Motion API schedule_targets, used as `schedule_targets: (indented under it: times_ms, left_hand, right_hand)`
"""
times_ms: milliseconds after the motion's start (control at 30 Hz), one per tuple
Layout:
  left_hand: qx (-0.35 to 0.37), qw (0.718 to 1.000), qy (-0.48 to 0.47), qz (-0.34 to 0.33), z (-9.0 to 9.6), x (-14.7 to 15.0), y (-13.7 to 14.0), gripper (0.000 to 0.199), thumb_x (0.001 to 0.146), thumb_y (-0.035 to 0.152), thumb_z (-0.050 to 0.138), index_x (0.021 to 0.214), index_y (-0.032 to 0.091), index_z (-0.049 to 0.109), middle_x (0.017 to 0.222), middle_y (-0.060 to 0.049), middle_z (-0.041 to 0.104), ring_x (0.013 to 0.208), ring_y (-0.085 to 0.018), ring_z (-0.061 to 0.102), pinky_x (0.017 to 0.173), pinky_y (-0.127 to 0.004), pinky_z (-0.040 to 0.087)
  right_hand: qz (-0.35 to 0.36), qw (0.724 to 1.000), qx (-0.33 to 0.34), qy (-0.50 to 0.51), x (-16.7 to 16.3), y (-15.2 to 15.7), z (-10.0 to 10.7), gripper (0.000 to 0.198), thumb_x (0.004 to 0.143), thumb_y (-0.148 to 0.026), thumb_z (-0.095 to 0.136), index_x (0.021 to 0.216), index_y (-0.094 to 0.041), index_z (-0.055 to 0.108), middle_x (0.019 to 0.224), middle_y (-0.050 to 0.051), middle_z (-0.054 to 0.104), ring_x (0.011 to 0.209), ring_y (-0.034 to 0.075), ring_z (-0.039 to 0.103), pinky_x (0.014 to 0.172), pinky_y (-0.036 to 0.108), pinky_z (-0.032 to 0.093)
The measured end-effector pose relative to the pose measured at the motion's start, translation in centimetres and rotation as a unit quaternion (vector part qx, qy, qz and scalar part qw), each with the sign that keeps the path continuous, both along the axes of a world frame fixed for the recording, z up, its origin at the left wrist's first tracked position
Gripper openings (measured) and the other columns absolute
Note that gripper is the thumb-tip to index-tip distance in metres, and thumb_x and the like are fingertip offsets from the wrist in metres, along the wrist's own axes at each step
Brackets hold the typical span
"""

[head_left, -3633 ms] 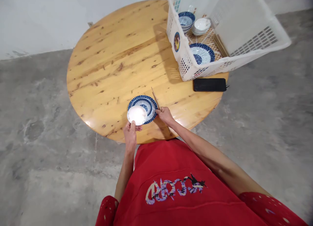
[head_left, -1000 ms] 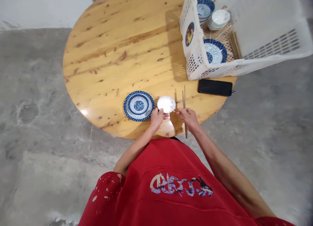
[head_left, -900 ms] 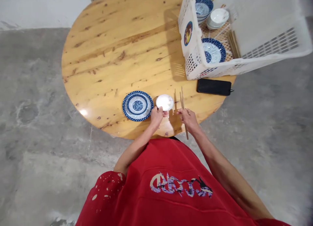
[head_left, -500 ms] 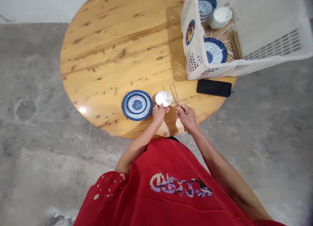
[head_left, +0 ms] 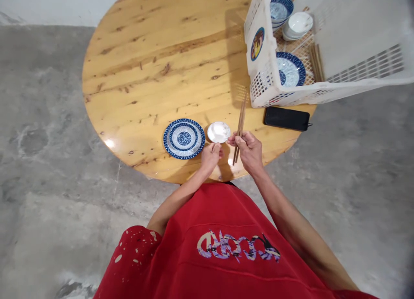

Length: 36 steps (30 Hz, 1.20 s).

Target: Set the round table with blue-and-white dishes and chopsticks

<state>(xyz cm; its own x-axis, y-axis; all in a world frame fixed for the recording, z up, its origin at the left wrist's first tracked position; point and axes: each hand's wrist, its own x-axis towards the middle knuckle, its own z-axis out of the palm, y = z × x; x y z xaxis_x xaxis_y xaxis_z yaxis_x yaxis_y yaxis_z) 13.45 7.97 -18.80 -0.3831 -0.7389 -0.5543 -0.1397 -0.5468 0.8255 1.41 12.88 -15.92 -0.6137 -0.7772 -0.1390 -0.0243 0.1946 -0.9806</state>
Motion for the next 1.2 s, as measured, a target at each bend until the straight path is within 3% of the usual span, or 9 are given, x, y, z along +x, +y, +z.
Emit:
schedule_targets:
  times_ms: [67, 133, 233, 333, 500, 600, 800, 1067, 1200]
  left_hand:
    - [-0.125, 0.992, 0.022, -0.02, 1.0, 0.1, -0.8, 0.029, 0.097, 0.043, 0.058, 0.09, 0.018, 0.07, 0.089, -0.005, 0.072, 0.086, -0.017, 0.067, 0.078, -0.026, 0.053]
    - [-0.191, 0.979, 0.061, -0.024, 2.0, -0.2, -1.8, 0.03, 0.097, 0.045, 0.059, 0.093, 0.018, 0.073, 0.096, -0.006, 0.071, 0.092, -0.018, 0.065, 0.082, -0.026, 0.052]
    - [-0.164, 0.98, 0.114, -0.026, 3.0, -0.5, -2.9, 0.04, 0.096, 0.053, 0.06, 0.092, 0.016, 0.076, 0.089, -0.005, 0.066, 0.073, -0.013, 0.061, 0.064, -0.024, 0.05]
    - [-0.114, 0.983, 0.139, -0.025, 3.3, -0.4, -3.0, 0.047, 0.094, 0.057, 0.06, 0.096, 0.013, 0.077, 0.08, -0.002, 0.061, 0.054, -0.007, 0.048, 0.047, -0.022, 0.04]
    - [-0.044, 0.988, 0.151, -0.006, 4.0, 0.1, -2.1, 0.05, 0.093, 0.059, 0.061, 0.106, 0.013, 0.076, 0.063, 0.003, 0.053, 0.042, -0.006, 0.04, 0.04, -0.022, 0.035]
    - [-0.04, 0.989, 0.142, 0.003, 4.7, 0.2, -2.0, 0.049, 0.091, 0.059, 0.063, 0.102, 0.014, 0.077, 0.064, 0.002, 0.055, 0.042, -0.007, 0.042, 0.042, -0.023, 0.038]
    - [-0.064, 0.993, 0.095, 0.039, 5.6, 0.4, -2.3, 0.041, 0.089, 0.053, 0.067, 0.083, 0.013, 0.077, 0.094, -0.009, 0.073, 0.078, -0.015, 0.062, 0.067, -0.024, 0.051]
    - [-0.071, 0.99, 0.117, 0.018, 4.6, 0.5, -2.2, 0.034, 0.084, 0.049, 0.07, 0.078, 0.015, 0.073, 0.077, -0.002, 0.065, 0.072, -0.013, 0.056, 0.063, -0.022, 0.047]
    - [-0.1, 0.991, 0.084, 0.022, 3.2, 0.4, -2.2, 0.033, 0.086, 0.046, 0.066, 0.072, 0.016, 0.069, 0.072, 0.0, 0.061, 0.07, -0.012, 0.054, 0.065, -0.022, 0.046]
  right_hand:
    - [0.026, 1.0, -0.009, 0.001, 0.2, -0.3, 0.7, 0.03, 0.088, -0.05, 0.067, 0.097, -0.022, 0.065, 0.082, 0.001, 0.073, 0.076, 0.018, 0.07, 0.084, 0.038, 0.06]
    - [0.075, 0.997, 0.002, -0.006, 0.5, -0.4, 1.3, 0.031, 0.086, -0.052, 0.068, 0.092, -0.022, 0.066, 0.081, 0.001, 0.071, 0.077, 0.019, 0.068, 0.081, 0.036, 0.06]
    - [0.136, 0.99, 0.022, -0.031, 1.1, -0.4, 1.9, 0.036, 0.083, -0.057, 0.071, 0.083, -0.021, 0.067, 0.075, 0.0, 0.067, 0.072, 0.019, 0.065, 0.075, 0.034, 0.059]
    - [0.159, 0.983, 0.031, -0.091, 1.4, 0.0, 1.9, 0.039, 0.08, -0.06, 0.074, 0.081, -0.022, 0.068, 0.071, 0.0, 0.066, 0.066, 0.018, 0.063, 0.076, 0.035, 0.058]
    - [0.18, 0.958, 0.064, -0.212, 1.2, 0.7, 1.5, 0.044, 0.071, -0.062, 0.084, 0.082, -0.021, 0.071, 0.073, 0.002, 0.07, 0.067, 0.019, 0.066, 0.075, 0.033, 0.057]
    - [0.194, 0.947, 0.077, -0.246, 0.9, 1.1, 1.5, 0.045, 0.069, -0.06, 0.087, 0.084, -0.02, 0.073, 0.076, 0.004, 0.072, 0.071, 0.02, 0.068, 0.076, 0.033, 0.056]
    - [0.234, 0.933, 0.1, -0.256, 0.5, 1.6, 1.4, 0.048, 0.071, -0.062, 0.085, 0.088, -0.018, 0.075, 0.081, 0.007, 0.074, 0.073, 0.02, 0.069, 0.076, 0.033, 0.054]
    - [0.246, 0.935, 0.119, -0.227, 0.2, 2.1, 1.5, 0.054, 0.074, -0.065, 0.08, 0.095, -0.016, 0.072, 0.081, 0.007, 0.074, 0.066, 0.018, 0.067, 0.066, 0.03, 0.05]
    - [0.217, 0.96, 0.117, -0.132, 0.8, 2.5, 0.8, 0.054, 0.076, -0.065, 0.075, 0.102, -0.018, 0.07, 0.079, 0.003, 0.071, 0.064, 0.019, 0.066, 0.066, 0.032, 0.052]
